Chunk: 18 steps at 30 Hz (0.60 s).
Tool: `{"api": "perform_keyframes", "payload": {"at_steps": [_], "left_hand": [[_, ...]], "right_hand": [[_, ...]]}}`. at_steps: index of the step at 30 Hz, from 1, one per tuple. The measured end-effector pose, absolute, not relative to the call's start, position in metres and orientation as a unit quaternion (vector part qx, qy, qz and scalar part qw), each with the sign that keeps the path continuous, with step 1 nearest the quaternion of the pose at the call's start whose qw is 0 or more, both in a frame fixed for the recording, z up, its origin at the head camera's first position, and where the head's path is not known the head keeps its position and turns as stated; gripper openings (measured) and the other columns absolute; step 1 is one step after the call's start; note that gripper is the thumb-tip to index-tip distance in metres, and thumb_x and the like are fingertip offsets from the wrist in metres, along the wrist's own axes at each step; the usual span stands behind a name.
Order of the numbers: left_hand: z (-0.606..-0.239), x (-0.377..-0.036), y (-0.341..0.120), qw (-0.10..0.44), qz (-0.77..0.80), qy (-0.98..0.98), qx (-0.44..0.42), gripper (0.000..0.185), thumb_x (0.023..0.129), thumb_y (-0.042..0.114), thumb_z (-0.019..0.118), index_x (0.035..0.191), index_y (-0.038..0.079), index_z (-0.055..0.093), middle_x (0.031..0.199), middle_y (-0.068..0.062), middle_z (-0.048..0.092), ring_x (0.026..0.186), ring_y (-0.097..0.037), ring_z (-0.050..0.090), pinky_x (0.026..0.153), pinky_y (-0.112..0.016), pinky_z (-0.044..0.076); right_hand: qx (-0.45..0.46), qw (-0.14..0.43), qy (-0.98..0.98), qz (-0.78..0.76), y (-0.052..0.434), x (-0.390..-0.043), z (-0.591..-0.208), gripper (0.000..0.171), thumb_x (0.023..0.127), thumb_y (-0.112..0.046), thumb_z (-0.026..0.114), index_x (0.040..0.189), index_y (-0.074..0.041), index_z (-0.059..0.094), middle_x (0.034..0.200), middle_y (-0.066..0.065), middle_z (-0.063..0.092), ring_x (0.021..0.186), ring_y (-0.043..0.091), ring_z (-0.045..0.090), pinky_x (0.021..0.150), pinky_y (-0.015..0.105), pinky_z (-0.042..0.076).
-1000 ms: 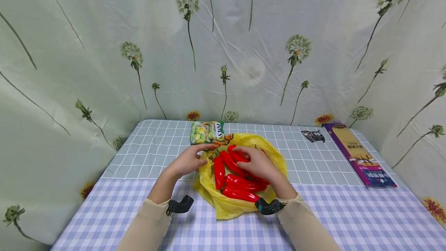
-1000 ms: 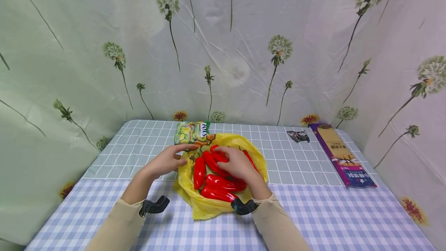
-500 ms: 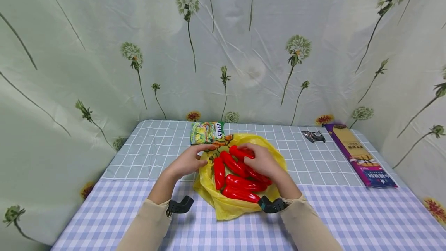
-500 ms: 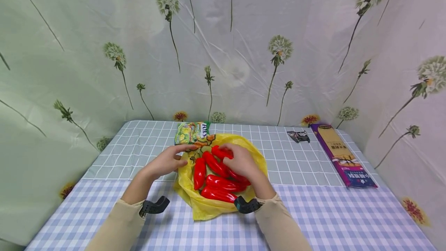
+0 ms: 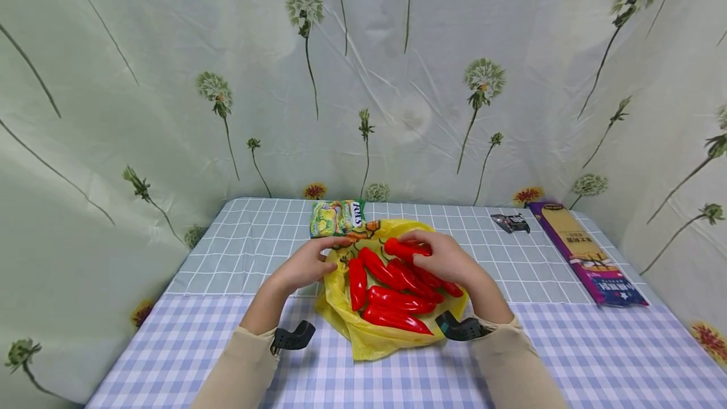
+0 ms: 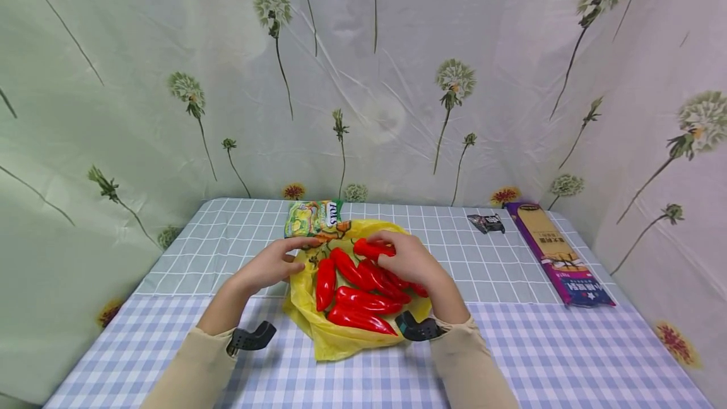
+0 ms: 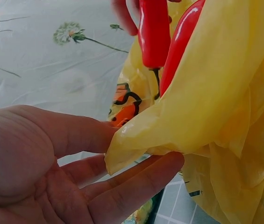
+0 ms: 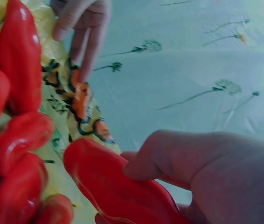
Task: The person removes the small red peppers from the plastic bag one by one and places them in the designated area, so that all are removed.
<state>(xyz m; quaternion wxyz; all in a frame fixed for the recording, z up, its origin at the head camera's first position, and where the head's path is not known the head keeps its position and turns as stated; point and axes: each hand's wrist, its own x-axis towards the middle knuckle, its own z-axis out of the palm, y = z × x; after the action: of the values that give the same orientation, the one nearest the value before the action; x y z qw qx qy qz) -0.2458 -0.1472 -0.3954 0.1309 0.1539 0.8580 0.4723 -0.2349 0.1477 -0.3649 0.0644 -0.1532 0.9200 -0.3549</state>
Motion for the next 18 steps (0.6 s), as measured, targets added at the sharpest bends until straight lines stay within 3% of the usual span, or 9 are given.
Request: {"api": "perform_keyframes", "payload": {"at_steps": [9,18], "left_hand": [[-0.393,-0.244,-0.145,0.135,0.479,0.855,0.144,0.053,0.093,-0.004,0.055,0.143,0.014,0.055,0.149,-0.014,0.049,0.082,-0.019,0.065,0.065,-0.030,0.056],[-0.393,-0.245,-0.146,0.137,0.482,0.854,0.140,0.053,0.093,-0.005,0.055,0.142,0.016,0.056,0.150,-0.015,0.048,0.085,-0.019,0.065,0.067,-0.030,0.057]], "right_hand": [[-0.176,0.092,0.906,-0.373,0.174,-0.238,-0.358,0.042,0.088,-0.006,0.060,0.127,-0.018,0.066,0.128,0.013,0.066,0.107,0.028,0.062,0.087,0.041,0.059],[-0.203,0.076,0.881,-0.420,0.203,-0.239,-0.352,0.037,0.093,-0.009,0.061,0.130,-0.014,0.065,0.131,0.015,0.064,0.112,0.030,0.061,0.092,0.043,0.057]]}}
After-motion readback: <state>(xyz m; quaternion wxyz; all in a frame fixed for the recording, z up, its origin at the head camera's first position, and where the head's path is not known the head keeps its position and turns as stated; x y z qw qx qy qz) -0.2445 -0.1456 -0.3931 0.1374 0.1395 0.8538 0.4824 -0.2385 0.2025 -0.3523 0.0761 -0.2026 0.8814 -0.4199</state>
